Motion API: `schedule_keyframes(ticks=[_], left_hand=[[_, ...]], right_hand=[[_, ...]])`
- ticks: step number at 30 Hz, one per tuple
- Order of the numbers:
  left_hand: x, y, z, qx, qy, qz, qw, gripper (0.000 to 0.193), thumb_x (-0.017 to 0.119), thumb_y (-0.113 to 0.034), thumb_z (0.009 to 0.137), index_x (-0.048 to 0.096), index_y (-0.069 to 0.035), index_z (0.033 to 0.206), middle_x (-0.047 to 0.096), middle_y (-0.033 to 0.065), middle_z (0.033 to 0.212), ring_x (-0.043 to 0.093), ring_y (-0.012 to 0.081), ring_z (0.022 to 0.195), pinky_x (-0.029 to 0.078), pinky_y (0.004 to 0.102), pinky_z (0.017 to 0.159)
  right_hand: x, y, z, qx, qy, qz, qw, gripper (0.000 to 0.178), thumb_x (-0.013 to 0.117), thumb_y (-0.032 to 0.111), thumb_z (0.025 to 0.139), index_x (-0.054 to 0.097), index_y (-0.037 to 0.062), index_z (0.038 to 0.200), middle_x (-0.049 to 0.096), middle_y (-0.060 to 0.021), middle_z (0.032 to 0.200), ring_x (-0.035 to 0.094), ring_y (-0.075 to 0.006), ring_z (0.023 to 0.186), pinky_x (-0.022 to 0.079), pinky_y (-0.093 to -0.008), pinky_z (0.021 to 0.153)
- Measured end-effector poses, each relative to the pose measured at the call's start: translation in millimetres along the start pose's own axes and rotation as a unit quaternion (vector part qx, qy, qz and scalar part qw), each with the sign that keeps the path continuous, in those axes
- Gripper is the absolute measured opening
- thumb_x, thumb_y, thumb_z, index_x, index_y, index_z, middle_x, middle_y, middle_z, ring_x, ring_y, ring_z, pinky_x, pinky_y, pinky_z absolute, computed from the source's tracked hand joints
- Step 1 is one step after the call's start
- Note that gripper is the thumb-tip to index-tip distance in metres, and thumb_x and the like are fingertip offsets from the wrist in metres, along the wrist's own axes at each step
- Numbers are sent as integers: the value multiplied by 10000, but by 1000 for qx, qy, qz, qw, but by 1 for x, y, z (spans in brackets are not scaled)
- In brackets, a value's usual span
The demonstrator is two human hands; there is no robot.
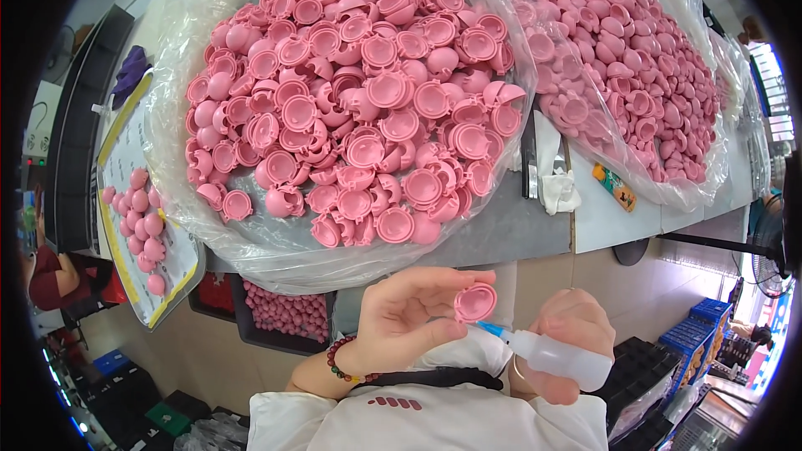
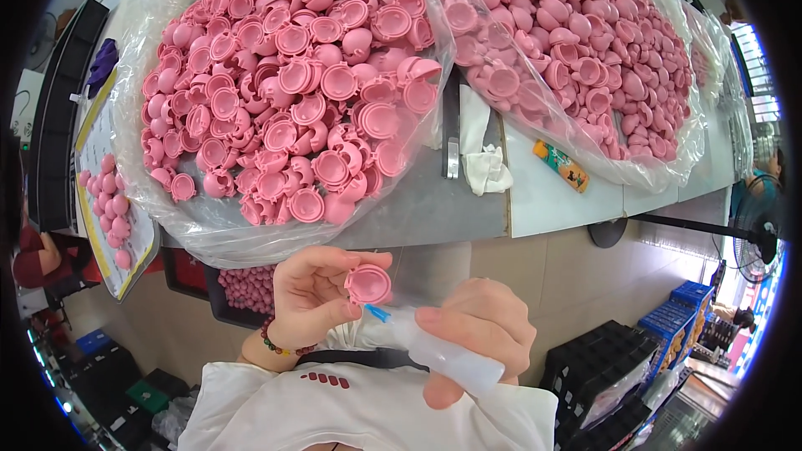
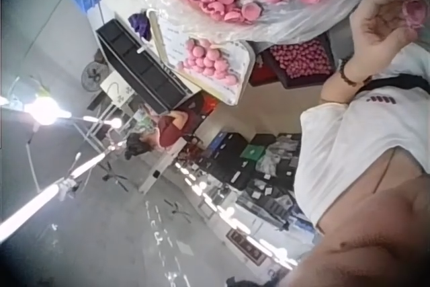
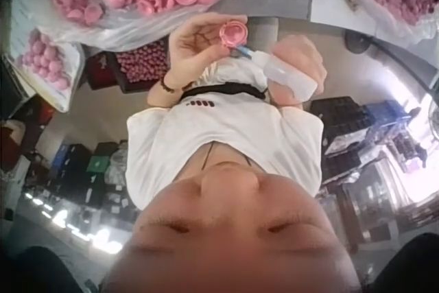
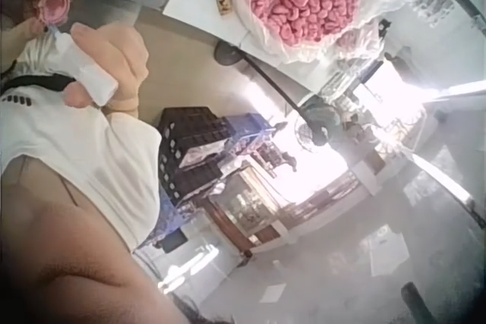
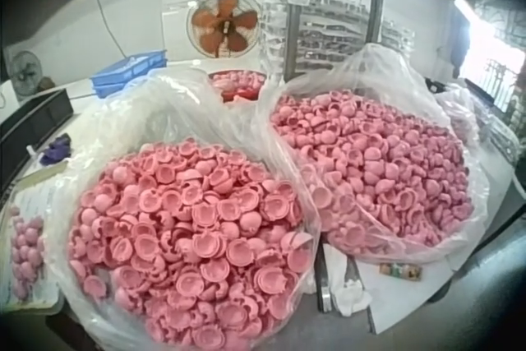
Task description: Applying glue to and assembling small pink plastic toy components at a factory workbench.
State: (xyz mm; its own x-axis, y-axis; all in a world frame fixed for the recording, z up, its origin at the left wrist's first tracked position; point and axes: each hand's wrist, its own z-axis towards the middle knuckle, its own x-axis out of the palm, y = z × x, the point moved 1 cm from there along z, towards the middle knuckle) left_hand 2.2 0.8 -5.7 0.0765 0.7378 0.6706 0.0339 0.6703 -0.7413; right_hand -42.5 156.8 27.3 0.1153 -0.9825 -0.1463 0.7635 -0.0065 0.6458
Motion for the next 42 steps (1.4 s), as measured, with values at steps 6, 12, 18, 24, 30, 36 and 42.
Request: schedule_keyframes(ticks=[6,12,18,24,30,36,42], left_hand=[[0,0,-1,-3,-6,7,1000,423,639,36,694,435,21,1063,488,280,1088,541,234,972,439,328,838],[0,-2,-2,-2,-9,11,1000,442,664,28,673,440,26,1053,497,276,1076,536,245,984,443,332,837],[-1,-2,-1,14,3,25,1000,453,683,39,644,455,37,1035,509,267,1056,531,269,994,451,354,841],[0,-3,-1,11,8,21,1000,467,693,46,627,461,42,1032,523,250,1040,526,279,1002,450,364,844],[0,-6,-1,31,10,56,998,480,702,51,610,475,48,1033,529,250,1022,538,280,978,455,368,836],[2,-11,1,127,-31,284,950,380,715,-5,607,581,41,960,595,173,959,597,222,862,489,283,721],[4,-13,5,181,-50,378,907,367,726,-29,593,598,24,933,612,152,929,614,223,796,488,267,677]], right_hand=[[-1,0,-2,9,-1,-21,1000,622,414,559,794,535,-50,766,453,-57,524,404,-124,386,240,-217,310],[1,-1,-5,-5,-38,-7,999,619,418,545,798,544,-61,800,436,-49,515,397,-122,393,247,-212,311],[4,0,-1,0,-35,-8,999,618,418,541,800,546,-64,815,410,-35,497,388,-118,397,238,-212,302],[3,-1,-1,-10,-36,-15,999,632,404,553,800,548,-62,820,411,-35,495,379,-114,401,241,-216,302],[2,-1,0,-7,-40,-54,998,638,391,564,798,556,-51,832,401,-28,494,375,-121,401,251,-217,321],[3,1,0,11,-36,-52,998,639,384,574,796,558,-40,837,405,-33,500,371,-122,402,256,-226,326],[-1,-2,-3,10,-10,-51,999,621,388,553,806,530,-42,915,436,-61,573,414,-136,484,284,-229,365]])
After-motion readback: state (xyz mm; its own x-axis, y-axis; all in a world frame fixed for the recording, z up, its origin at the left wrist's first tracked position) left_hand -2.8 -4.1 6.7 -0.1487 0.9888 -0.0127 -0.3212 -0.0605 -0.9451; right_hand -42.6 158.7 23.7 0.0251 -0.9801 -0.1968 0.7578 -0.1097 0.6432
